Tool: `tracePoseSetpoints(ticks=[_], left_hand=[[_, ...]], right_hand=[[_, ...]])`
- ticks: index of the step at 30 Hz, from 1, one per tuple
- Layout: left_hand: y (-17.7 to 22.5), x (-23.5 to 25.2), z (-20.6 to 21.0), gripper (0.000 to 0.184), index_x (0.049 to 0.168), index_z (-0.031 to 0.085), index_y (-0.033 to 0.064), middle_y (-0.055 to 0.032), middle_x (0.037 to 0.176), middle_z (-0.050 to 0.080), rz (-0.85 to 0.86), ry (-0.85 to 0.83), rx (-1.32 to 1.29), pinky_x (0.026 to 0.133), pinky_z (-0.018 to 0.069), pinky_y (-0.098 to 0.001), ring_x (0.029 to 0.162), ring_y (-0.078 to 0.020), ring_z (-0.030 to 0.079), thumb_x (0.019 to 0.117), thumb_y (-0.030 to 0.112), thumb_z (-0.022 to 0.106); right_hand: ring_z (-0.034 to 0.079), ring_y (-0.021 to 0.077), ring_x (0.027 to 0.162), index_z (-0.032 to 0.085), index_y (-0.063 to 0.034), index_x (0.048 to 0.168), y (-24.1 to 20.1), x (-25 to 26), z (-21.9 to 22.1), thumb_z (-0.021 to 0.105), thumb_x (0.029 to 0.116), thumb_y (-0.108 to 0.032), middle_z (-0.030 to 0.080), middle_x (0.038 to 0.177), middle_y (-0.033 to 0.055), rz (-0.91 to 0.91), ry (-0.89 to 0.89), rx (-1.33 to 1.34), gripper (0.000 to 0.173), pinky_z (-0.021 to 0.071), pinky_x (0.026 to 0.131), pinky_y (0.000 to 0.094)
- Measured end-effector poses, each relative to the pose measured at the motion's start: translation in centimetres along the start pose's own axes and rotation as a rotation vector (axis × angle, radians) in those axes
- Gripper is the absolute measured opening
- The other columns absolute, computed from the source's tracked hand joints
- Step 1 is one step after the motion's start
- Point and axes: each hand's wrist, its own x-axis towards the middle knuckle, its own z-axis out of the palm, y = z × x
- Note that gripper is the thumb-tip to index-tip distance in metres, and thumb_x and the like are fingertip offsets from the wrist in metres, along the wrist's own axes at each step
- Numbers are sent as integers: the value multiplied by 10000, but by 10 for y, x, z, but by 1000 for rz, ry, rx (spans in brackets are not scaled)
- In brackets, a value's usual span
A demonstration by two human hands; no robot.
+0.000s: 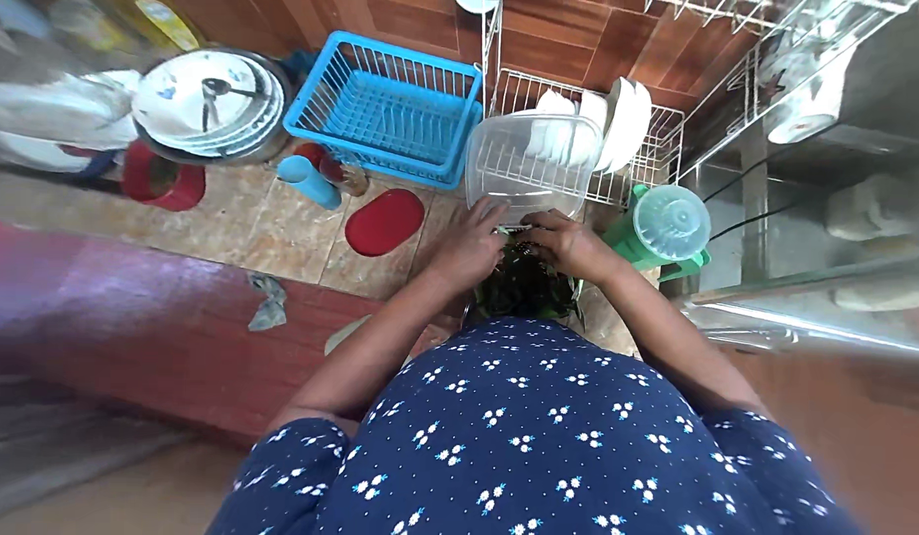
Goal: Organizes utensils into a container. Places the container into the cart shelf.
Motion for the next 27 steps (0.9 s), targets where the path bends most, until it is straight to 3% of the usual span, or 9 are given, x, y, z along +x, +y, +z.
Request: tracePoseSetpoints(ticks=[2, 5, 8, 11, 15, 18, 22, 27], left_hand=[[1, 14, -2, 190, 1112, 778, 147, -64, 1618, 398, -14, -53, 19, 1187, 243, -681, 1521, -367, 285, 949, 200, 696], [-1, 27, 1, 155, 1065, 791, 151, -38, 1614, 411, 1, -88, 24, 1189, 211, -702, 1531, -351, 274, 956, 194, 689], [2, 33, 3, 184, 1073, 799, 154, -10, 1642, 371, -34, -156, 4, 1181, 170, -733, 1549, -342, 232, 937, 245, 715], [3, 36, 4, 235, 1122, 784, 161, -8, 1668, 317, -59, -212, -31, 1169, 143, -754, 1558, -342, 197, 927, 283, 741], [-2, 35, 7, 231, 1114, 786, 175, 7, 1635, 382, -16, -179, 4, 1172, 131, -757, 1549, -338, 233, 920, 292, 747], [-5, 30, 0, 213, 1059, 787, 164, -29, 1578, 462, 43, -130, 72, 1173, 136, -760, 1525, -355, 285, 923, 322, 742], [-5, 23, -4, 169, 1017, 788, 132, -62, 1510, 537, 59, -84, 89, 1175, 175, -751, 1495, -380, 339, 936, 266, 725], [-6, 15, 2, 142, 999, 774, 95, -116, 1446, 590, 101, 20, 145, 1190, 234, -699, 1467, -378, 398, 973, 147, 644]], right_hand=[[620, 321, 1209, 735, -67, 1112, 1, -4, -4, 637, 938, 1, 637, 1338, 139, 21, 37, 33, 211, 527, 1040, 455], [618, 322, 1193, 724, -60, 987, 3, -11, -6, 613, 973, -75, 638, 1336, 120, 33, 63, -65, 113, 536, 999, 471], [592, 341, 1256, 763, -70, 1043, 0, -16, -1, 646, 966, -110, 615, 1402, 112, 43, 25, -174, 146, 516, 1011, 524], [576, 327, 1300, 772, -68, 1005, -4, -15, 7, 650, 949, -112, 607, 1429, 99, 37, 41, -196, 140, 499, 1037, 525], [536, 304, 1343, 772, -66, 981, -12, -12, 9, 630, 905, -245, 570, 1484, 59, 157, -26, -150, 240, 460, 1055, 543], [553, 316, 1320, 767, -66, 1032, -17, -12, 5, 678, 932, -272, 572, 1474, 79, 180, -12, -165, 247, 477, 1037, 543], [571, 342, 1278, 715, -79, 1041, -24, -6, 1, 668, 957, -194, 611, 1396, 114, 54, 102, -174, 150, 503, 1010, 512], [493, 361, 1361, 758, -123, 1113, -25, 10, 12, 694, 939, -225, 594, 1421, 100, -17, 12, -219, 211, 442, 1081, 544]])
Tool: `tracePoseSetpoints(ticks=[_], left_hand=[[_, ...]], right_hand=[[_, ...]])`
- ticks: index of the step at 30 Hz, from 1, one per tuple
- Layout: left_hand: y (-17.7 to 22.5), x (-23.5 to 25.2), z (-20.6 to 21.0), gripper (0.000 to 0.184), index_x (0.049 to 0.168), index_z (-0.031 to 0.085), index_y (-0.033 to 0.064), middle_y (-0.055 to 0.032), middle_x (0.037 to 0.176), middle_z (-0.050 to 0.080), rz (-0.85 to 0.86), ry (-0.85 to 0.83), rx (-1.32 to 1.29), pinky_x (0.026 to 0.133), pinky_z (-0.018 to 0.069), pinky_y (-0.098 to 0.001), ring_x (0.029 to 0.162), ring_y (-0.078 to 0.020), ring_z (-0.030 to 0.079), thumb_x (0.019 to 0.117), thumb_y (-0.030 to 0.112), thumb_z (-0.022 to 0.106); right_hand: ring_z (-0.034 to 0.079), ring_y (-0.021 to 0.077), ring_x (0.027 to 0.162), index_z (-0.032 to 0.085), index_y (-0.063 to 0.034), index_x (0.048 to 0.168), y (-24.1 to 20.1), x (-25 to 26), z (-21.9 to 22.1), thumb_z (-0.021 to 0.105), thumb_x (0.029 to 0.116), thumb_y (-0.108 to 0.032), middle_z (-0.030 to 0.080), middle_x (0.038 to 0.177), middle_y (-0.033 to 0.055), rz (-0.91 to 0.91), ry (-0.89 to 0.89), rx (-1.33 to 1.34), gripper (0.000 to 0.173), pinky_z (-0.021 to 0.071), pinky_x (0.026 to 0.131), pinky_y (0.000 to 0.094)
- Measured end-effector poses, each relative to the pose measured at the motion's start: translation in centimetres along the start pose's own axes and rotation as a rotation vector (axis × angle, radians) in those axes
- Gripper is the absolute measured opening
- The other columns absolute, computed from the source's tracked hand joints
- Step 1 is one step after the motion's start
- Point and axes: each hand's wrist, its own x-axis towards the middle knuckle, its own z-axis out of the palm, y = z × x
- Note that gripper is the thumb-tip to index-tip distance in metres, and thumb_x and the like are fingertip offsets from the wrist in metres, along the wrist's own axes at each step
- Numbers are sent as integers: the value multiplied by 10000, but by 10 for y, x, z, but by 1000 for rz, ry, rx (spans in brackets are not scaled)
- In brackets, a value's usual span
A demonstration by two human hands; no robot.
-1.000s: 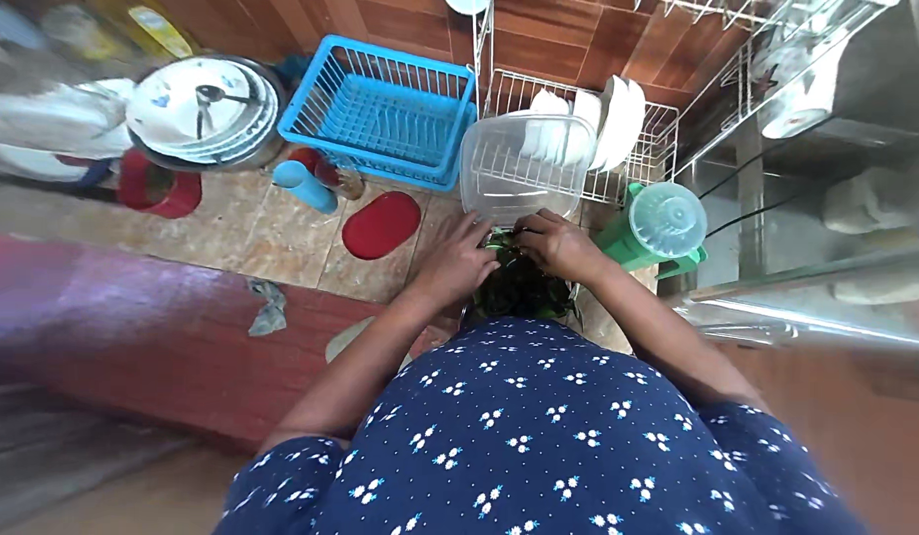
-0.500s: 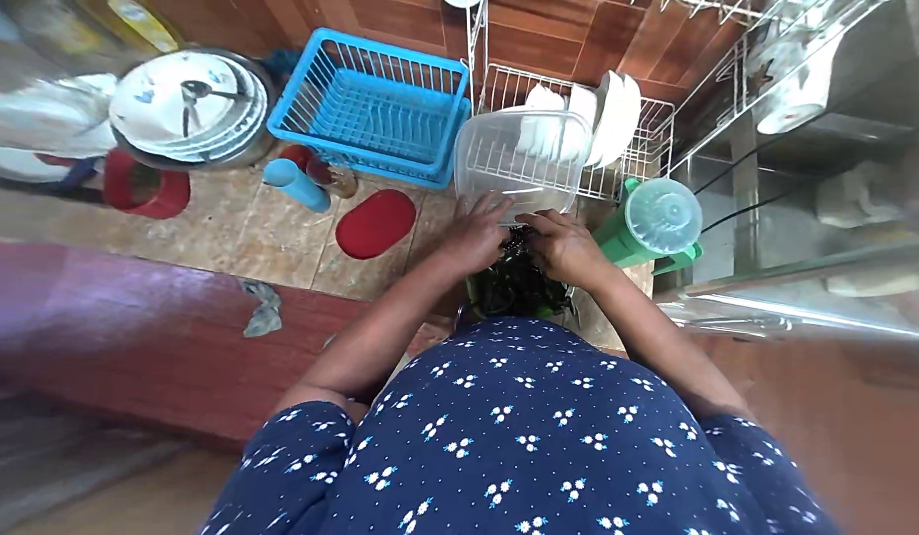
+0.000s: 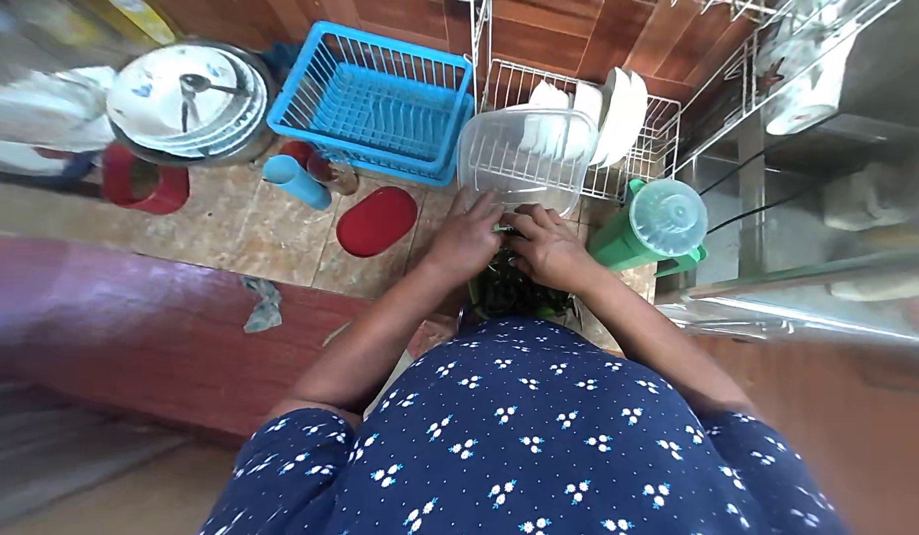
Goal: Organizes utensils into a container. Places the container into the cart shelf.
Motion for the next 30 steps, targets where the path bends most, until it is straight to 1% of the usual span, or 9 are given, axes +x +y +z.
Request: tracePoseSetpoints(ticks=[5, 8, 12, 17, 20, 23, 25, 28, 30], left_hand=[[-15, -11, 11, 176, 977, 775, 125, -110, 1437, 601, 64, 129, -50, 1186, 269, -671, 1439, -377, 439, 1000, 207, 621], [-19, -11, 12, 200, 927, 761, 94, -118, 1429, 608, 121, 220, -86, 1174, 260, -699, 1414, -369, 476, 1003, 208, 614], [-16, -5, -12, 199, 935, 772, 102, -111, 1406, 631, 174, 324, -129, 1172, 257, -710, 1388, -351, 516, 1002, 221, 627], [-16, 7, -51, 199, 967, 778, 126, -66, 1445, 610, 156, 406, -192, 1198, 249, -663, 1413, -304, 495, 999, 264, 637], [-20, 10, -52, 236, 1045, 753, 101, -74, 1438, 611, 111, 459, -310, 1203, 292, -606, 1386, -274, 526, 1031, 260, 580], [-23, 10, -35, 436, 1293, 662, 66, -137, 1439, 592, 17, 264, -371, 1154, 395, -517, 1352, -312, 542, 1023, 398, 576], [-16, 14, -28, 726, 1487, 502, 90, -186, 1408, 594, -88, -34, -458, 1082, 448, -587, 1299, -374, 571, 933, 519, 693], [-1, 32, -16, 911, 1580, 381, 199, -207, 1344, 637, -153, -318, -490, 967, 477, -690, 1179, -436, 637, 837, 513, 805], [8, 48, -13, 889, 1597, 339, 229, -191, 1404, 599, -123, -410, -413, 982, 459, -692, 1245, -426, 600, 868, 466, 789]], right_hand=[[524, 352, 1323, 766, -117, 1073, -7, 12, 11, 652, 969, -289, 593, 1426, 100, 81, 8, -38, 231, 454, 1047, 534], [538, 353, 1301, 774, -122, 1070, -8, 13, 13, 678, 958, -305, 620, 1382, 101, 126, 25, -44, 236, 450, 1038, 542], [597, 336, 1211, 755, -74, 950, -7, 12, 10, 650, 973, -198, 696, 1235, 91, 158, 176, 36, 164, 484, 971, 518], [624, 324, 1177, 744, -61, 967, -7, 13, -20, 611, 989, -173, 713, 1187, 102, 148, 294, 71, 175, 496, 968, 512], [688, 286, 1104, 722, -25, 1058, 2, -4, -67, 582, 1014, -141, 732, 1136, 128, 225, 389, 141, 187, 560, 952, 484], [741, 218, 957, 695, 22, 1108, 11, -32, -112, 571, 1036, -135, 747, 1034, 148, 335, 517, 137, 214, 608, 886, 418], [739, 216, 943, 698, 20, 1105, 16, -45, -123, 578, 1040, -136, 748, 1014, 154, 372, 600, 33, 208, 597, 883, 396], [743, 261, 959, 705, 14, 1110, 26, -53, -114, 583, 1033, -120, 751, 1020, 159, 380, 595, -75, 196, 603, 882, 429], [744, 299, 952, 710, 19, 1098, 33, -53, -97, 585, 1025, -107, 750, 1014, 174, 380, 549, -88, 192, 607, 860, 461]])
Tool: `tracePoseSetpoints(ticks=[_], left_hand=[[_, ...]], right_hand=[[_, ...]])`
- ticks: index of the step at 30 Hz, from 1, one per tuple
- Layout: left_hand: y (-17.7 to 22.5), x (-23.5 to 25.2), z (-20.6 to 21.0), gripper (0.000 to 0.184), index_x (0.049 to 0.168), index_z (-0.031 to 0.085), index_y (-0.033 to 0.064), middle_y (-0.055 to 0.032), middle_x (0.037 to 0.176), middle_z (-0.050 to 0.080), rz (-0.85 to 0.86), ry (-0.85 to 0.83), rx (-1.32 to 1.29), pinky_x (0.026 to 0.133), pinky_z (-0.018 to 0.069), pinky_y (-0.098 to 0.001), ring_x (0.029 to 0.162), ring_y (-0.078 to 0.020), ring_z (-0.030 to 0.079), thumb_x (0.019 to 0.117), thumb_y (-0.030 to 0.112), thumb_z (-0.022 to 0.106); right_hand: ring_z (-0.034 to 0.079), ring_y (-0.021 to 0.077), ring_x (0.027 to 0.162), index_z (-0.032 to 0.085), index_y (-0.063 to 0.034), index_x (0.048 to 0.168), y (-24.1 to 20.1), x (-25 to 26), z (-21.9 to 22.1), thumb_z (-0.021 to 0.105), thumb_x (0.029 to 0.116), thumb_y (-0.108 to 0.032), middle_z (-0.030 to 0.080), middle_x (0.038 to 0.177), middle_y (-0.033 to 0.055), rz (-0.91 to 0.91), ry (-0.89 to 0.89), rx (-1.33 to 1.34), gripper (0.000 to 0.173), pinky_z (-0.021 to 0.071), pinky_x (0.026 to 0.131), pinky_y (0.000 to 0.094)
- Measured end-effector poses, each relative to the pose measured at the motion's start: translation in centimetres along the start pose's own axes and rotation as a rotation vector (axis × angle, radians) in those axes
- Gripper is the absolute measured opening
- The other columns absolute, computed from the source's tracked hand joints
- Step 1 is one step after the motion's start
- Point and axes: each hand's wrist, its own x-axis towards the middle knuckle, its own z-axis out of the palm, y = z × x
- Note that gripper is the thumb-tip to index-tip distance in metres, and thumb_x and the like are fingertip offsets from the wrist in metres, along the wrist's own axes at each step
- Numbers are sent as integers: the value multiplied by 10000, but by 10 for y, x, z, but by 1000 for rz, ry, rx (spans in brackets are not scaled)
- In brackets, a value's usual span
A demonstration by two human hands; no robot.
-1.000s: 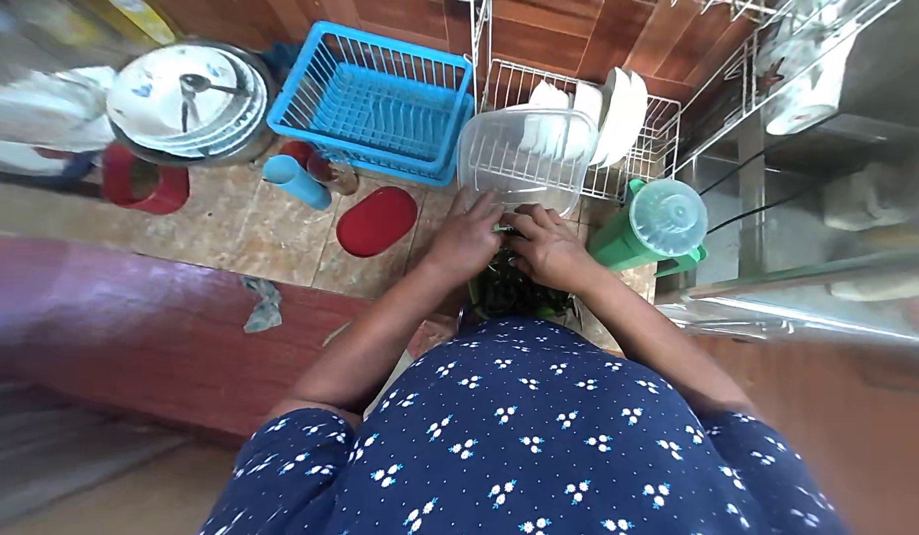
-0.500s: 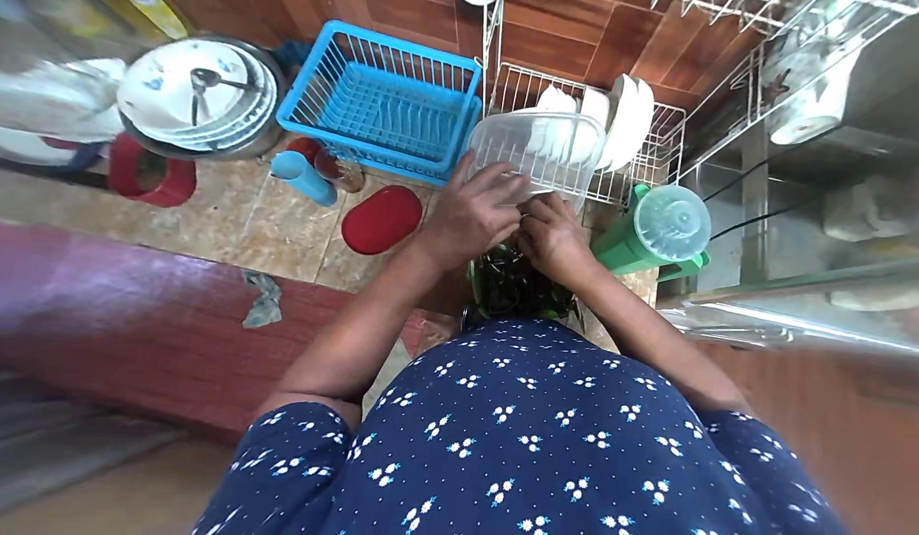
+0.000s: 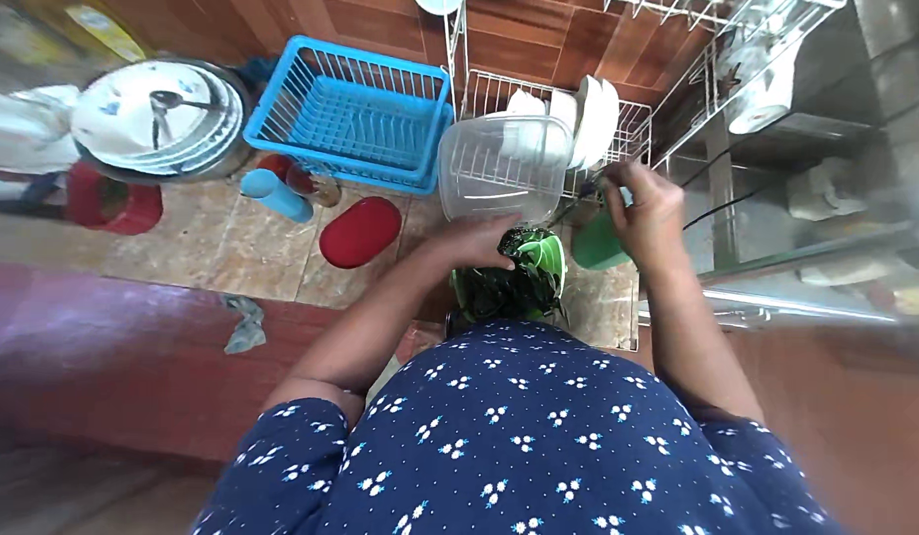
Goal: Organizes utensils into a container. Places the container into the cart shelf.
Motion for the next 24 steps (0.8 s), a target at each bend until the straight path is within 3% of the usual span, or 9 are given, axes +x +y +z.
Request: tracePoseSetpoints(ticks=[5, 6, 8, 11, 15, 19, 22, 24], left_hand=[[13, 33, 0, 695, 1549, 429, 156, -138, 1470, 560, 140, -39, 98, 1099, 424, -591, 1359, -379, 519, 915, 168, 712], [15, 36, 0, 682, 1550, 432, 161, -130, 1455, 576, 164, -45, 103, 1115, 416, -569, 1356, -370, 524, 918, 108, 683], [21, 33, 0, 666, 1538, 457, 170, -186, 1316, 651, 175, -31, 83, 1041, 472, -585, 1231, -402, 613, 916, 18, 640], [23, 25, 1, 597, 1488, 522, 165, -214, 1145, 708, 182, -16, 92, 950, 519, -589, 1071, -415, 683, 925, -17, 603], [20, 19, 2, 537, 1470, 555, 155, -202, 1176, 710, 215, 24, 84, 965, 519, -568, 1075, -396, 691, 962, -20, 548], [16, 21, 6, 474, 1401, 622, 148, -195, 1089, 733, 271, 93, 78, 915, 536, -571, 994, -389, 712, 964, -14, 537], [14, 21, 3, 439, 1387, 630, 130, -188, 1152, 725, 307, 108, 60, 934, 536, -565, 1034, -383, 710, 986, -9, 521], [7, 22, 3, 374, 1315, 674, 93, -140, 1271, 698, 401, 187, 17, 995, 537, -498, 1128, -317, 696, 976, -14, 558]], right_hand=[[743, 296, 918, 707, 17, 1106, 16, -13, 28, 579, 1032, -126, 746, 1002, 175, 70, -79, 103, 206, 605, 846, 472], [742, 292, 922, 707, 15, 1102, 17, -14, 27, 580, 1034, -128, 744, 1003, 172, 70, -78, 105, 203, 605, 848, 465], [739, 297, 937, 706, 21, 1095, 15, -15, 21, 580, 1035, -117, 741, 1011, 178, 37, -53, 80, 196, 601, 854, 454], [739, 290, 958, 711, 27, 1097, 13, -15, 10, 584, 1031, -97, 744, 1032, 181, -5, 4, 58, 189, 599, 876, 431], [739, 271, 939, 713, 25, 1065, 12, -13, 6, 590, 1033, -101, 745, 1001, 172, -22, 42, 66, 180, 598, 868, 403], [738, 288, 919, 709, 21, 1082, 14, -15, 27, 583, 1033, -111, 741, 990, 172, 15, -42, 105, 190, 604, 848, 437], [742, 314, 912, 719, 9, 1095, 15, -17, 43, 590, 1025, -109, 742, 997, 179, 18, -97, 119, 187, 607, 839, 467], [743, 324, 911, 724, 3, 1081, 14, -17, 49, 593, 1024, -113, 745, 989, 179, -4, -140, 122, 184, 606, 831, 479]])
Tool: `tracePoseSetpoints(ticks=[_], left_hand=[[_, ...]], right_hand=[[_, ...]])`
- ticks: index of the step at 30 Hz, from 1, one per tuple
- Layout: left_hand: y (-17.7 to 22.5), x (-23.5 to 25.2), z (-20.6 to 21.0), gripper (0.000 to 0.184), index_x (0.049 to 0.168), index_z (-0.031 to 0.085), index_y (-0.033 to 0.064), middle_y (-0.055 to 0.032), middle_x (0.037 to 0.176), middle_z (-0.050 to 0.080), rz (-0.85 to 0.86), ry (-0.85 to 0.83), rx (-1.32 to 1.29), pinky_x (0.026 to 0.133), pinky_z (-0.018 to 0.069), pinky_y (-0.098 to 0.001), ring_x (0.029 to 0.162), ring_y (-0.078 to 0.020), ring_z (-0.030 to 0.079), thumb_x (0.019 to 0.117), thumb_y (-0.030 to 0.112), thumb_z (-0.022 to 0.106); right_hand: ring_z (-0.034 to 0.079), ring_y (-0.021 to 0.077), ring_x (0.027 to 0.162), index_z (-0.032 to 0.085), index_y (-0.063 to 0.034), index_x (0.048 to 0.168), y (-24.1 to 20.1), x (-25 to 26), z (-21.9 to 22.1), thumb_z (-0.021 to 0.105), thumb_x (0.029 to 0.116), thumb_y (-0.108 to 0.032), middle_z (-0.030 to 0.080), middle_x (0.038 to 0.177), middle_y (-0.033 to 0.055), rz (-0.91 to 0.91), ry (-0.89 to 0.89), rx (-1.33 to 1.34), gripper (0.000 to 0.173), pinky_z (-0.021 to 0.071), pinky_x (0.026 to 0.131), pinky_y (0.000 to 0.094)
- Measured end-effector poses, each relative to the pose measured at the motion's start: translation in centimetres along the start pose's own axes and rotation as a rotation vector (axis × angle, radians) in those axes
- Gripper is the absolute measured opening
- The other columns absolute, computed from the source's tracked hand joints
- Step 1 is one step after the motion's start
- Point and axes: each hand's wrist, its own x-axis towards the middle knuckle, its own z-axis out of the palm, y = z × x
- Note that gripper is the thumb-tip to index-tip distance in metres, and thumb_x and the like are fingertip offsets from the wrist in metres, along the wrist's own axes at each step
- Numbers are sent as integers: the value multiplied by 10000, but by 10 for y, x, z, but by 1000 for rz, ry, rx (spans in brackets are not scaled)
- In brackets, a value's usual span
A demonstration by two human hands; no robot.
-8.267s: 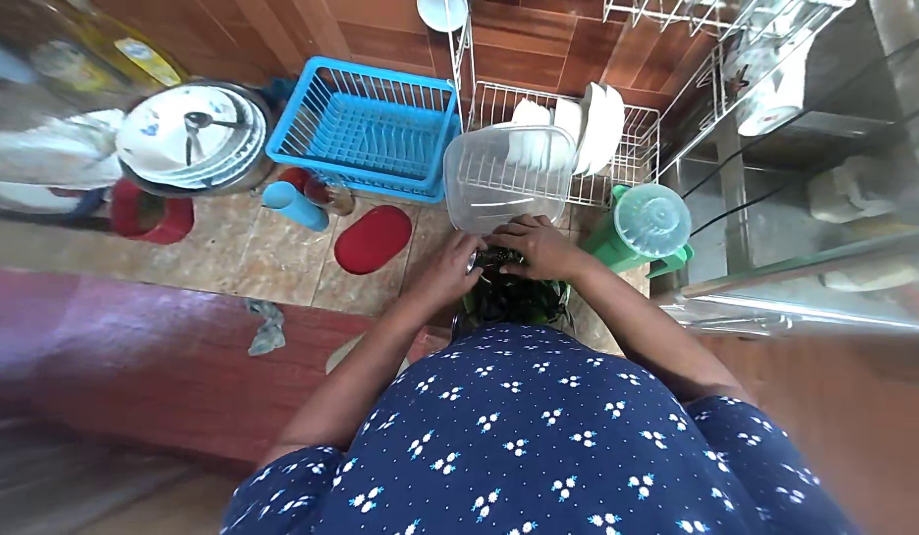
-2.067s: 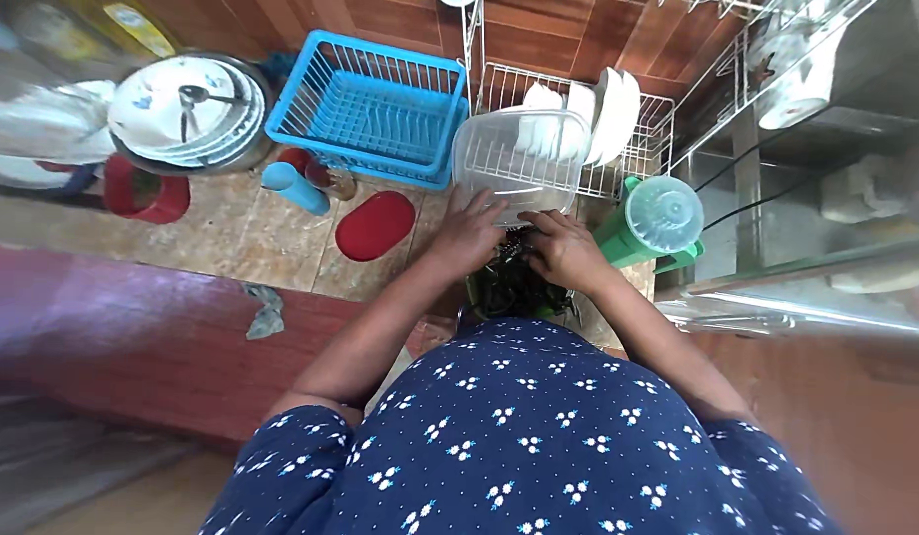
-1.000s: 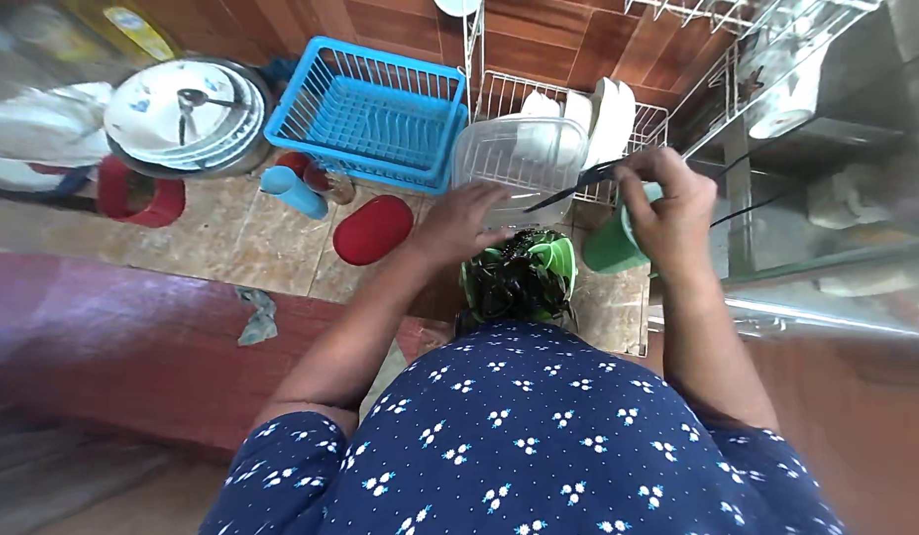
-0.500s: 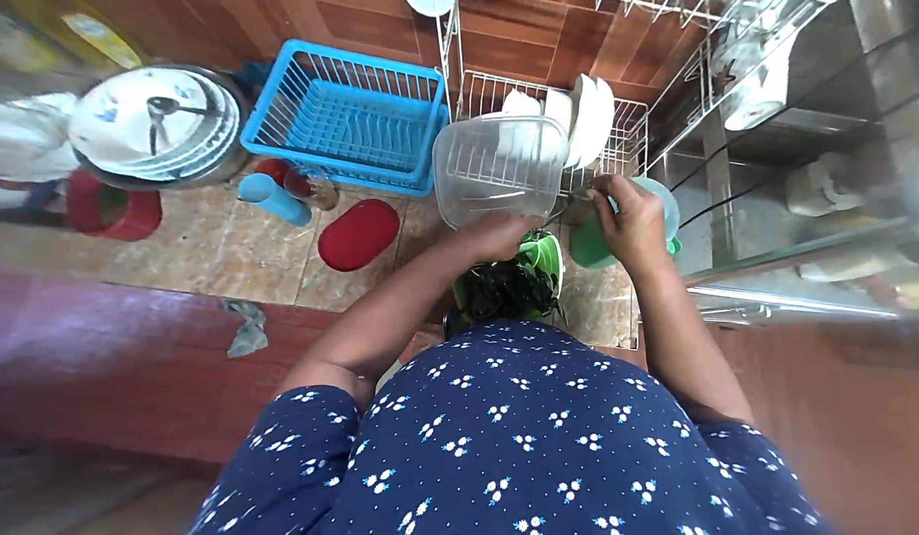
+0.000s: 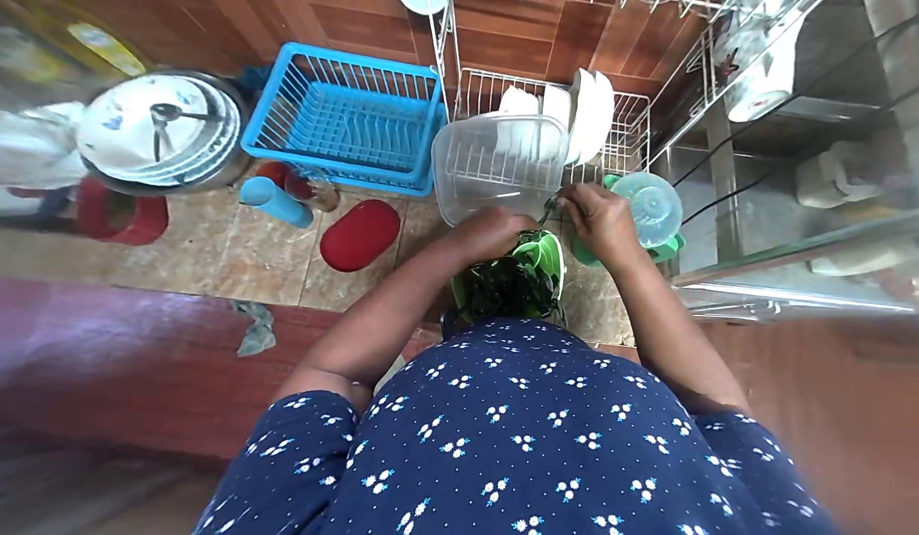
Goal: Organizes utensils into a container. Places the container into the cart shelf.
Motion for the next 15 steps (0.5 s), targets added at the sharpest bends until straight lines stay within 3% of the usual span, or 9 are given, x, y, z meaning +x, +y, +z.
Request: tracePoseSetpoints(ticks=[2, 3, 5, 7, 9, 11, 13, 15], left_hand=[[-6, 0, 0, 286, 1215, 708, 53, -132, 1287, 682, 82, 81, -36, 1026, 534, -450, 1168, -280, 675, 951, -8, 617], [-7, 0, -1, 260, 1194, 710, 47, -131, 1270, 683, 81, 94, -44, 1028, 533, -438, 1167, -271, 671, 946, 8, 644], [-6, 0, -6, 281, 1209, 681, 27, -157, 1260, 669, 22, 70, -52, 1029, 524, -451, 1169, -294, 658, 933, 71, 711], [-4, -3, -14, 432, 1292, 627, 32, -183, 1315, 633, -87, 18, -46, 1044, 502, -503, 1212, -332, 629, 912, 176, 773], [-10, -14, -21, 482, 1331, 621, 54, -178, 1347, 626, -147, 16, -54, 1074, 477, -522, 1256, -332, 608, 928, 277, 762], [-15, -29, -27, 504, 1334, 635, 76, -171, 1331, 640, -185, 1, -77, 1087, 465, -531, 1267, -328, 600, 923, 340, 760], [-12, -40, -34, 664, 1423, 583, 106, -179, 1392, 605, -278, -107, -97, 1102, 432, -575, 1309, -355, 561, 856, 348, 830], [-9, -41, -27, 758, 1474, 529, 135, -176, 1402, 599, -377, -204, -18, 1075, 438, -619, 1298, -376, 569, 829, 366, 853]], right_hand=[[738, 331, 916, 737, -21, 1046, 3, -2, 10, 583, 1033, -162, 746, 978, 166, 8, -111, -3, 209, 600, 826, 513], [725, 327, 997, 745, -43, 1052, 6, -4, 15, 561, 1050, -227, 748, 1042, 148, 39, -216, -7, 260, 582, 894, 529], [651, 326, 1211, 756, -66, 1143, 8, -8, 23, 504, 1072, -366, 703, 1269, 127, 106, -414, -20, 398, 511, 1041, 548], [603, 343, 1281, 718, -67, 1253, 5, -11, 25, 475, 1074, -434, 644, 1379, 131, 104, -444, -63, 476, 479, 1077, 555], [623, 368, 1221, 691, -58, 1284, -6, -13, 22, 506, 1072, -366, 640, 1372, 148, 20, -327, -118, 417, 499, 1020, 552], [629, 354, 1163, 734, -76, 1132, -21, -14, 19, 573, 1036, -251, 672, 1282, 135, -104, -180, -101, 256, 523, 975, 518], [596, 370, 1214, 764, -101, 996, -38, -14, 21, 633, 979, -164, 672, 1277, 132, -222, -164, -33, 147, 507, 998, 539], [514, 393, 1327, 782, -166, 992, -48, -14, 30, 651, 943, -131, 620, 1391, 110, -318, -268, -44, 145, 442, 1073, 573]])
